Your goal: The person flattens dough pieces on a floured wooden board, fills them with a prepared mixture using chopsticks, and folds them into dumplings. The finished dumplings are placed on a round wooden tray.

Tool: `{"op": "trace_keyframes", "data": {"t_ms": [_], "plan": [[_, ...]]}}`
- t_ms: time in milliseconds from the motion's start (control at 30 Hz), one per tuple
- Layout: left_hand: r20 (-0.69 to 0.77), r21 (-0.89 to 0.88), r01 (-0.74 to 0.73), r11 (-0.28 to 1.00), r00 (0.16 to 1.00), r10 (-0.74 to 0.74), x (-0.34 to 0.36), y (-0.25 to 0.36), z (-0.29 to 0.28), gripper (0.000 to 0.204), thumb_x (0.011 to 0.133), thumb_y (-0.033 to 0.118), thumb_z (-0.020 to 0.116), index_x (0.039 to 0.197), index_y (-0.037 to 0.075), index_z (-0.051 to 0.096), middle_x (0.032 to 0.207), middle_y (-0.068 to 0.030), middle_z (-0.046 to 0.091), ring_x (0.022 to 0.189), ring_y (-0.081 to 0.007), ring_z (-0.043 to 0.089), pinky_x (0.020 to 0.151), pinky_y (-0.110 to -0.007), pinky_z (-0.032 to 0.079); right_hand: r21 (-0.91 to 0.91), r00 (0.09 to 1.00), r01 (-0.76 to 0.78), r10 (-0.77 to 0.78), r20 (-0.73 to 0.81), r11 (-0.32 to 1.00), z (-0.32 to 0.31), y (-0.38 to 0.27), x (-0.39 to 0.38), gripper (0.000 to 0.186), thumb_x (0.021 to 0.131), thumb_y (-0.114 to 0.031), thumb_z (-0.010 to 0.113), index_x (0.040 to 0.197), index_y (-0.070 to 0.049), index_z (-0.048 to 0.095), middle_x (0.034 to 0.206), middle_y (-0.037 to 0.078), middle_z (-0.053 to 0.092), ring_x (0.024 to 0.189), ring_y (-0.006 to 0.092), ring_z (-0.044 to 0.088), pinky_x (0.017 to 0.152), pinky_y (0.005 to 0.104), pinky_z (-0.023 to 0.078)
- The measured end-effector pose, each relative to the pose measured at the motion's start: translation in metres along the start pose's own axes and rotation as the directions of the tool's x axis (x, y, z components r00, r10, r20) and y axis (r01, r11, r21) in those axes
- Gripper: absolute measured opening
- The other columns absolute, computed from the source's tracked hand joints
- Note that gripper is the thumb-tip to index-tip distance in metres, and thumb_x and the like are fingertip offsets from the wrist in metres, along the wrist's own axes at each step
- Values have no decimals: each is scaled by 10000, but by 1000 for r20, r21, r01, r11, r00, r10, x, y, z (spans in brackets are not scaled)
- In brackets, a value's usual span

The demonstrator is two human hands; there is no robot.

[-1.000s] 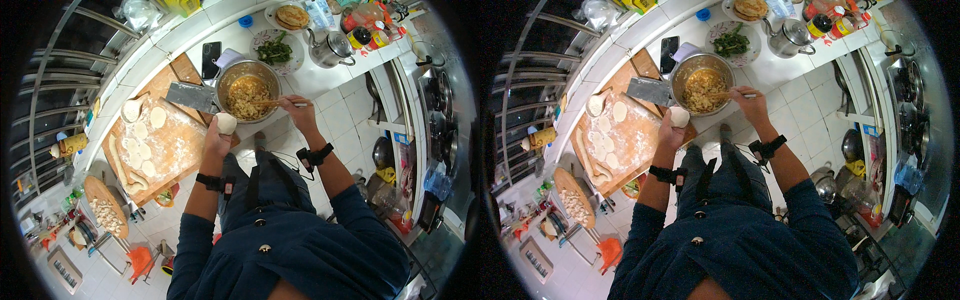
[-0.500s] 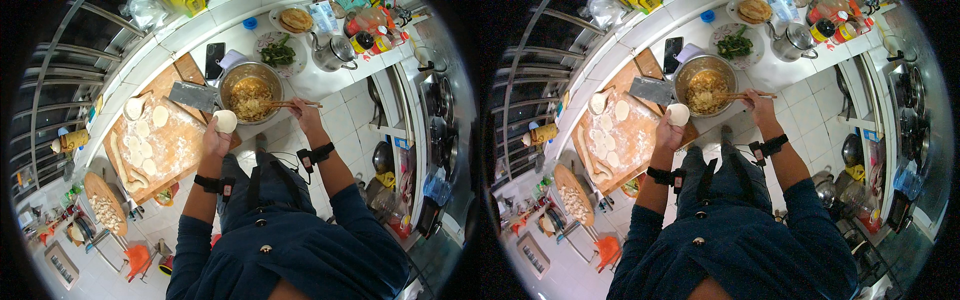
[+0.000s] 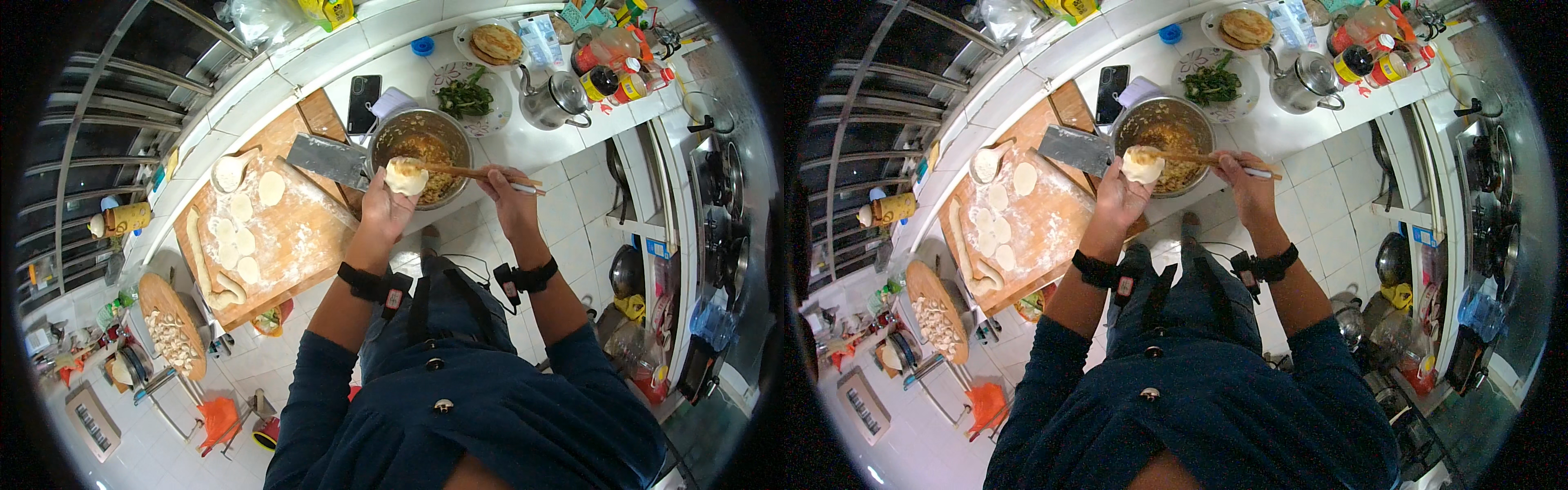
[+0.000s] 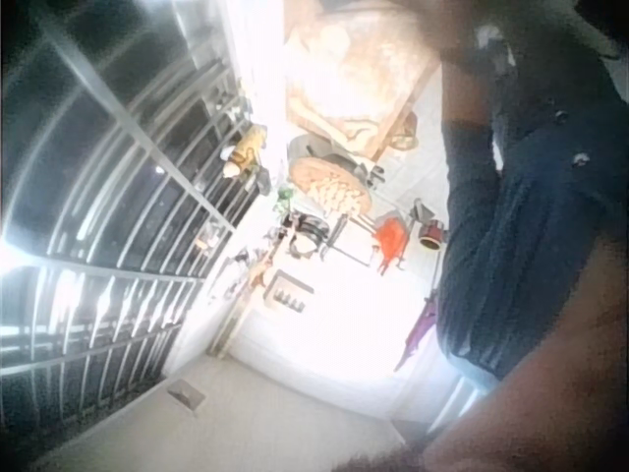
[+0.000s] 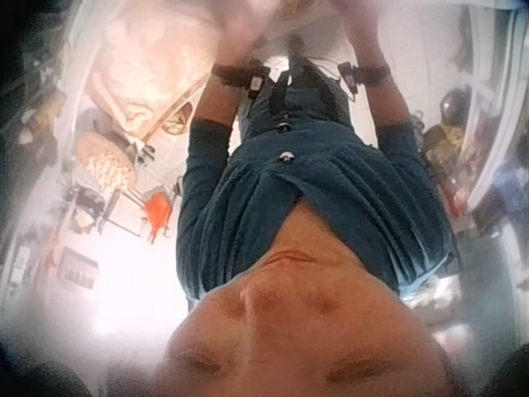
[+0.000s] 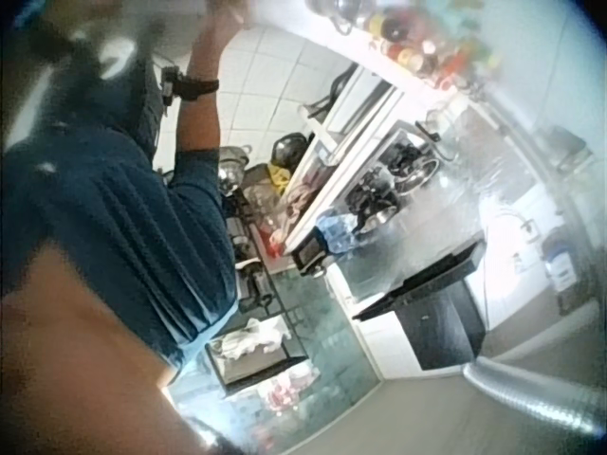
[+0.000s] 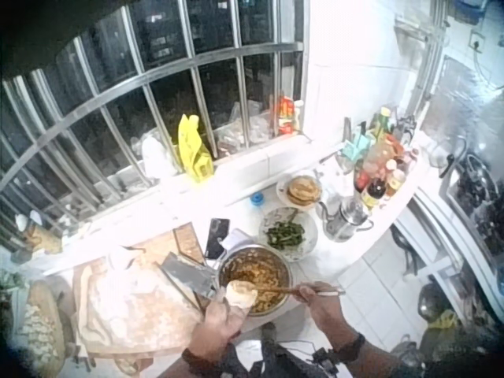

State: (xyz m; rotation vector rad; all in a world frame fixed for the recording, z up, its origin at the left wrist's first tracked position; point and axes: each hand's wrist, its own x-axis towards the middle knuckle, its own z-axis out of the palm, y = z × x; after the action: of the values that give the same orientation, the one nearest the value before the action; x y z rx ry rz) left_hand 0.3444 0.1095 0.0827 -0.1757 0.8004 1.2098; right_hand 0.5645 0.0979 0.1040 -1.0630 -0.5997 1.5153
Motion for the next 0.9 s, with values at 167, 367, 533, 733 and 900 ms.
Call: {"op": "trace_keyframes", "data": {"t_ms": [167,367,533,733,900], "plan": [[-33,-26,-2,1000,999,1,0,3,14,385,999,268,279,1238,4,426,1253,-156,515,1134,-294,528,985,-421,427,-176,985,153,-135,110,972,6,-13,-15,151,869,-54,608,984,42,630,1020,154,643,939,204,619,875,313,502],[-4,-71,-90,993,996,90,4,2,8,381,998,272,294,1236,10,436,1246,-136,522,1119,-275,537,974,-404,441,-70,984,160,-153,88,985,3,-20,-22,160,896,-64,569,1011,43,601,1012,171,637,938,236,625,891,357,507],[45,-142,-106,984,993,113,8,3,-1,360,987,271,341,1204,6,453,1195,-126,552,1087,-243,558,927,-345,473,-13,994,77,-76,72,997,0,-17,-27,169,904,-88,569,1021,32,594,1006,153,635,920,220,628,857,333,522],[95,-108,-166,980,980,177,6,7,-7,356,982,269,355,1205,10,453,1191,-130,554,1071,-256,564,912,-348,482,-54,971,73,-83,-226,996,-3,-21,-31,193,878,-92,612,1002,55,594,953,146,636,872,206,633,804,316,547],[131,-14,-120,993,984,121,-2,1,-3,383,983,276,327,1236,11,439,1247,-153,515,1151,-288,507,998,-406,410,28,991,89,-85,-107,996,4,-21,-29,168,893,-93,589,1008,29,588,970,128,630,905,200,624,826,322,535]]}}
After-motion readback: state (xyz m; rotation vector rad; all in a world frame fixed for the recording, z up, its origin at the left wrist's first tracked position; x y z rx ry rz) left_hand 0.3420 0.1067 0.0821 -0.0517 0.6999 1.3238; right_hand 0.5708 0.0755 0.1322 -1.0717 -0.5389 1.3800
